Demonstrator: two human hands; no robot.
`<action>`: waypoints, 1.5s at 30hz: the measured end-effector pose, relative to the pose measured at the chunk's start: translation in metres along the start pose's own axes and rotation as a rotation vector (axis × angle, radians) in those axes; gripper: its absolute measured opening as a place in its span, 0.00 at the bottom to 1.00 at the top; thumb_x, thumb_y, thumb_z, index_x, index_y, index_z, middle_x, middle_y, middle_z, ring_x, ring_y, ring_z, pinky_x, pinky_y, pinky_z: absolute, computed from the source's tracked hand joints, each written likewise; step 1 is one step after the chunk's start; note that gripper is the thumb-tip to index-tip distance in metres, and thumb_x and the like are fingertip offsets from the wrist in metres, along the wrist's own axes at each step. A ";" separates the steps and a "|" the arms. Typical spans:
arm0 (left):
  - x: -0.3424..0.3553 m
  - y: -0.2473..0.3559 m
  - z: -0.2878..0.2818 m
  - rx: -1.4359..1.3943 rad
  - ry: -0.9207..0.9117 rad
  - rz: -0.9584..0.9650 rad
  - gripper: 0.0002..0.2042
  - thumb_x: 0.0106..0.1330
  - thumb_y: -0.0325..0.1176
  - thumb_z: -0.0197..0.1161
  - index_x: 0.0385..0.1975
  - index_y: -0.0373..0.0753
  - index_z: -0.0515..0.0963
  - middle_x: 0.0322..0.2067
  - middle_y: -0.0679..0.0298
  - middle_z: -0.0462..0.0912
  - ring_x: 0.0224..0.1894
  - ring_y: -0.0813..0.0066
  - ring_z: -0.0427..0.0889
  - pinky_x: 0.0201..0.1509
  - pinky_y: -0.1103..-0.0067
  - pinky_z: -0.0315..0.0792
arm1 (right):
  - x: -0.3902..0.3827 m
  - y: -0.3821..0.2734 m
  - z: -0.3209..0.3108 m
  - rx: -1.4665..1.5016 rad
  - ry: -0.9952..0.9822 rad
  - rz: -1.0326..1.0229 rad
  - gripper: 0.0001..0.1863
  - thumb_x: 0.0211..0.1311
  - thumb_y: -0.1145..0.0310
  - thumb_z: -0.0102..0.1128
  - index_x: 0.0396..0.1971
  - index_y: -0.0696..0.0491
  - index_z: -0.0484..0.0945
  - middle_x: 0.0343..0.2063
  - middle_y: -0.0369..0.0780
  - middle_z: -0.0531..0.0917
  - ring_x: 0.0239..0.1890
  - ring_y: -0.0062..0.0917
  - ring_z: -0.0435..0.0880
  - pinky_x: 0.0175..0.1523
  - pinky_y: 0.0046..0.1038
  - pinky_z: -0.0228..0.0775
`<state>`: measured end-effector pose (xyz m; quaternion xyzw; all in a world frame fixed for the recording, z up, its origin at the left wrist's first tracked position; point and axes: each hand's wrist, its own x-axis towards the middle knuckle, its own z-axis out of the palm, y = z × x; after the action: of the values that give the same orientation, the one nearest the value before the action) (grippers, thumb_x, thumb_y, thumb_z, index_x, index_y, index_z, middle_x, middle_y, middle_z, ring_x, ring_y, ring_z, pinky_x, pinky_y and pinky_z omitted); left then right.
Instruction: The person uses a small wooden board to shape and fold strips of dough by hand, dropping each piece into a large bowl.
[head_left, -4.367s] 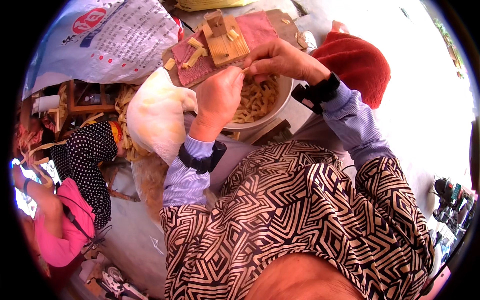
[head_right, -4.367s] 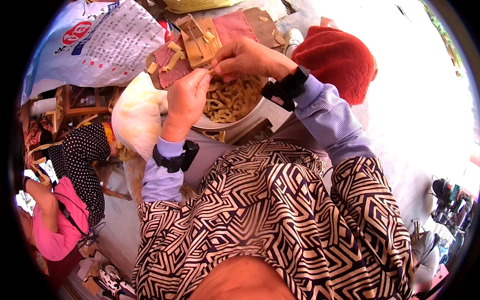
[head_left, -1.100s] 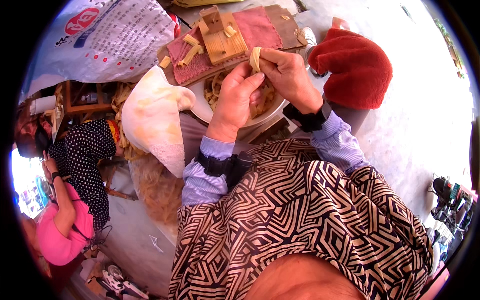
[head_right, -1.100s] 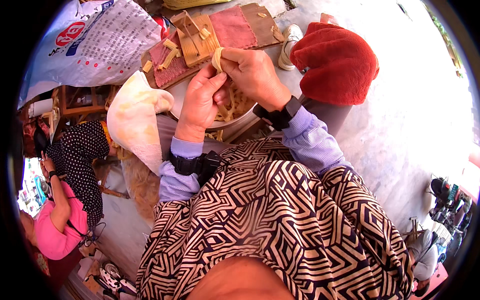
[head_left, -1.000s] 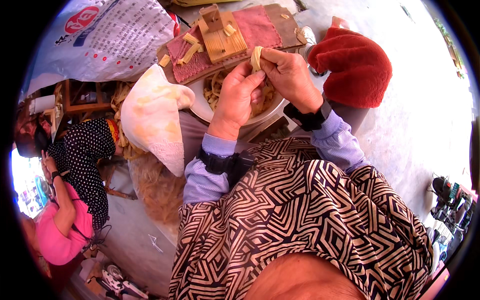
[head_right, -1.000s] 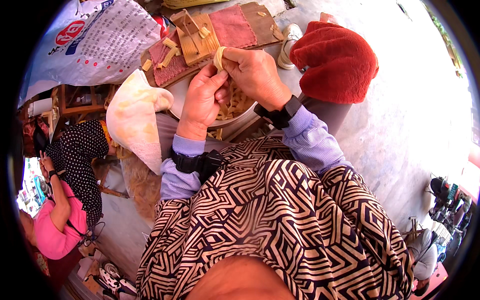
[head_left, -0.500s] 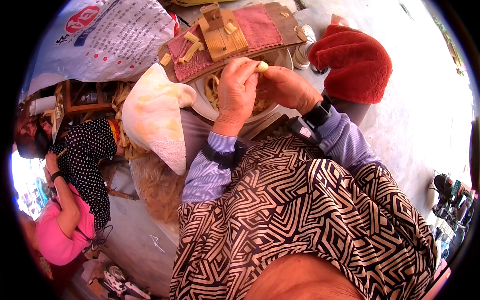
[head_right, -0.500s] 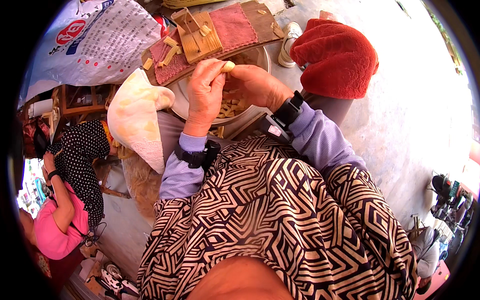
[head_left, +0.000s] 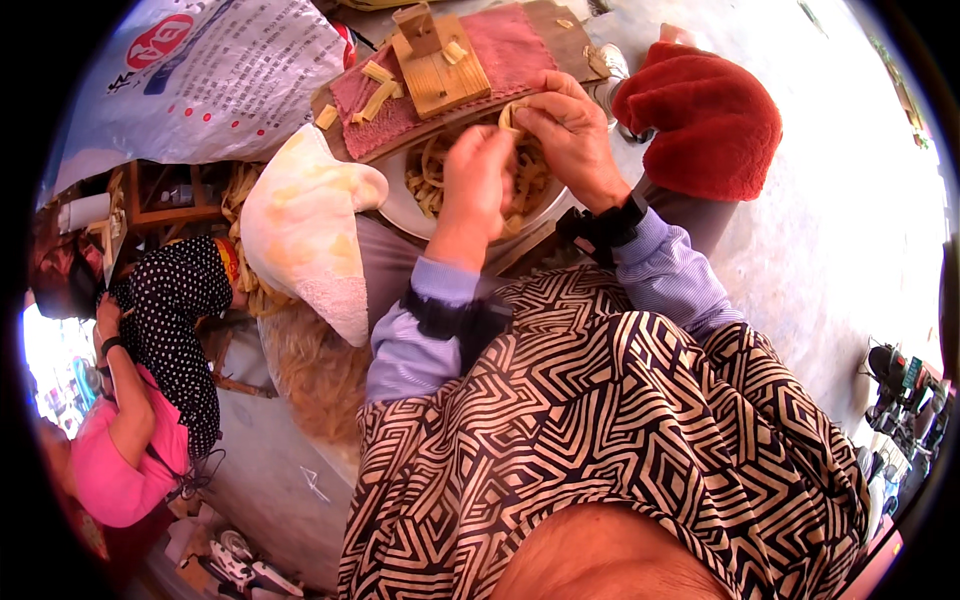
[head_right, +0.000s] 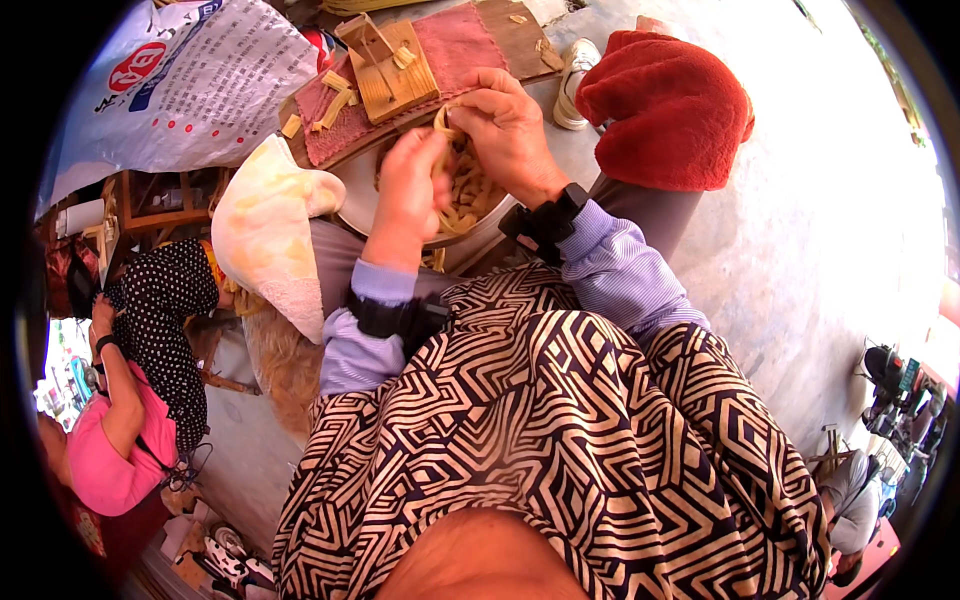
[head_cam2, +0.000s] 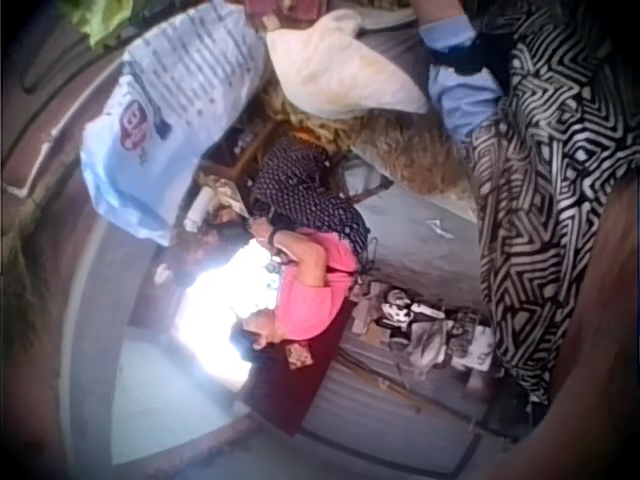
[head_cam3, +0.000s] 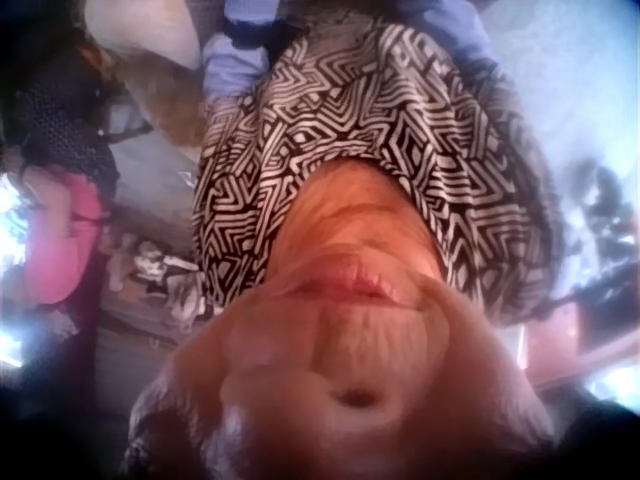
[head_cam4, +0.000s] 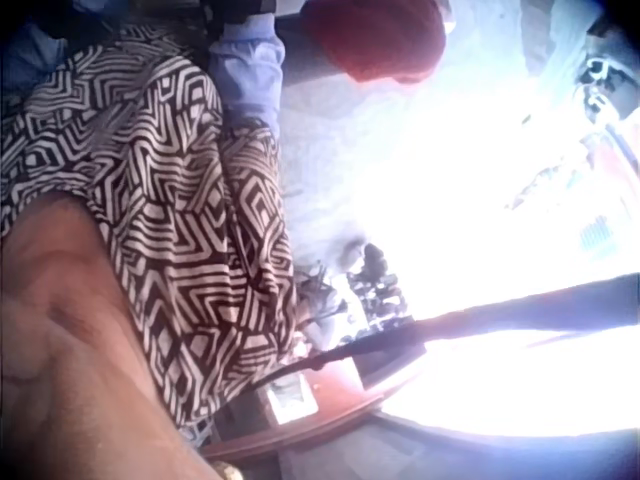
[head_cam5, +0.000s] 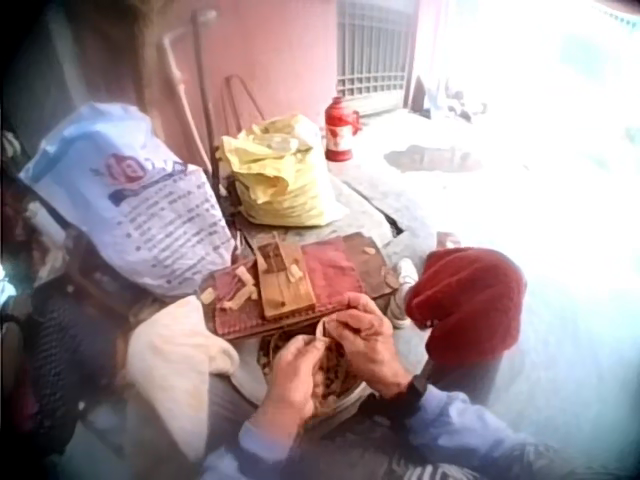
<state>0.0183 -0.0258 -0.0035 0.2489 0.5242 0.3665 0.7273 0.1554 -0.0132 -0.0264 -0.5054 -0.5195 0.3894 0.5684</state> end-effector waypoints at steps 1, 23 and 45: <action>-0.014 -0.011 0.001 -0.052 -0.051 -0.017 0.06 0.68 0.36 0.53 0.33 0.42 0.72 0.18 0.72 0.67 0.12 0.88 0.57 0.12 0.89 0.50 | 0.001 0.005 -0.001 0.056 0.014 0.001 0.05 0.52 0.77 0.62 0.30 0.62 0.81 0.40 0.36 0.77 0.41 0.20 0.76 0.46 0.20 0.69; 0.035 0.068 -0.064 0.972 0.006 0.725 0.09 0.63 0.35 0.57 0.32 0.34 0.77 0.23 0.52 0.78 0.27 0.56 0.79 0.32 0.71 0.70 | 0.077 -0.038 -0.001 -0.082 -0.556 0.318 0.07 0.62 0.72 0.57 0.36 0.58 0.81 0.22 0.32 0.79 0.22 0.13 0.76 0.29 0.14 0.69; 0.061 0.072 -0.113 -0.273 -0.347 0.150 0.08 0.66 0.37 0.55 0.31 0.40 0.75 0.26 0.62 0.79 0.19 0.72 0.73 0.24 0.75 0.67 | 0.070 -0.030 0.015 0.070 -0.509 0.486 0.11 0.66 0.68 0.52 0.36 0.57 0.81 0.24 0.33 0.80 0.24 0.13 0.75 0.29 0.16 0.68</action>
<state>-0.0965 0.0634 -0.0221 0.2456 0.3170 0.4390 0.8041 0.1489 0.0512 0.0157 -0.4812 -0.4953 0.6444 0.3285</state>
